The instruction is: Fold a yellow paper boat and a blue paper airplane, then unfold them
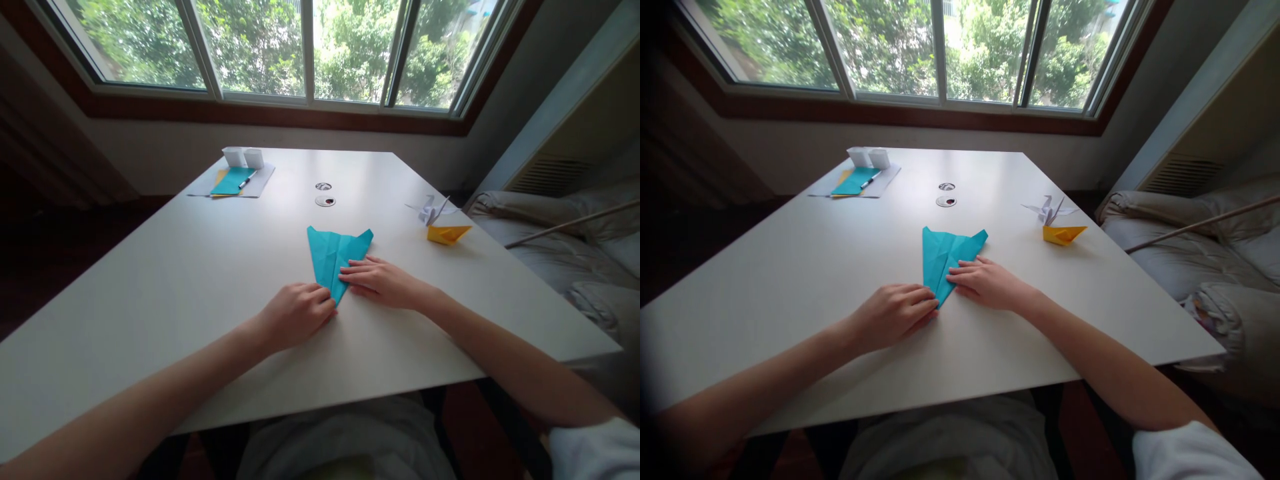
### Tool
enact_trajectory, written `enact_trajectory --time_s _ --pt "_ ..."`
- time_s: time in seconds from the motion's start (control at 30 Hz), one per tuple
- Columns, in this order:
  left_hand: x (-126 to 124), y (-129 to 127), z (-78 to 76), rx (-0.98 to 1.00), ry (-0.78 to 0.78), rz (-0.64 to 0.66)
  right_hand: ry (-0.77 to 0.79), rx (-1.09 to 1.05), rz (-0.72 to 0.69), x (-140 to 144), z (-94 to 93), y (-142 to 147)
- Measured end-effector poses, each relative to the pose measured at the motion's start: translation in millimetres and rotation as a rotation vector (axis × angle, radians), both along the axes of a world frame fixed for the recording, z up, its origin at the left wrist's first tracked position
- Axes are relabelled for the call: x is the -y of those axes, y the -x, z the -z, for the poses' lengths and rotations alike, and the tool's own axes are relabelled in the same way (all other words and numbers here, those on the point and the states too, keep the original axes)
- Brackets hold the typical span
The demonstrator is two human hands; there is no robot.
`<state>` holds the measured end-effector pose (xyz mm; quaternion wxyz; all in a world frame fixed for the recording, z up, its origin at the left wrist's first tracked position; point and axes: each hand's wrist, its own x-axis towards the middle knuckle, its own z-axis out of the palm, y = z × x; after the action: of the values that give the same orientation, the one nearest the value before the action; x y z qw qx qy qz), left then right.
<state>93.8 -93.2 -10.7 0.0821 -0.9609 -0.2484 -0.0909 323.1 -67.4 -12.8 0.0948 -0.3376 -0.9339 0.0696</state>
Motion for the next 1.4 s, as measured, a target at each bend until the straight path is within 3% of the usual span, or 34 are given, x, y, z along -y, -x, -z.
enact_trajectory --time_s 0.2,0.37,0.5,0.63,0.77,0.97,1.2,1.3,1.4 --pt "17.7 -4.8 0.1 -0.108 -0.102 0.027 0.016 0.067 -0.005 3.9 -7.7 -1.9" --pt "27.5 -9.3 1.9 -0.213 -0.207 0.025 0.157 0.085 -0.116 13.0 -7.0 0.6" --pt "26.0 -8.9 2.5 -0.227 -0.250 0.034 0.241 0.101 -0.102 19.7 -3.9 4.1" --pt "25.4 -8.6 0.6 -0.214 -0.259 0.050 0.294 0.133 -0.035 10.0 0.4 2.1" --pt "25.5 -9.0 -1.0 -0.229 -0.247 0.056 0.282 0.155 0.085 -18.3 6.4 -11.6" --pt "26.0 -8.8 -1.3 -0.232 -0.226 0.050 0.236 0.215 0.343 -57.5 7.5 -37.3" --pt "23.7 -9.0 -5.1 -0.212 -0.222 0.065 0.165 0.197 0.437 -54.8 6.5 -39.3" --pt "20.3 -9.5 -2.8 -0.188 -0.216 0.064 0.115 0.142 0.371 -40.9 1.1 -34.7" --pt "18.3 -10.2 0.9 -0.114 -0.221 0.093 0.091 0.113 0.149 -23.4 -7.8 -24.7"
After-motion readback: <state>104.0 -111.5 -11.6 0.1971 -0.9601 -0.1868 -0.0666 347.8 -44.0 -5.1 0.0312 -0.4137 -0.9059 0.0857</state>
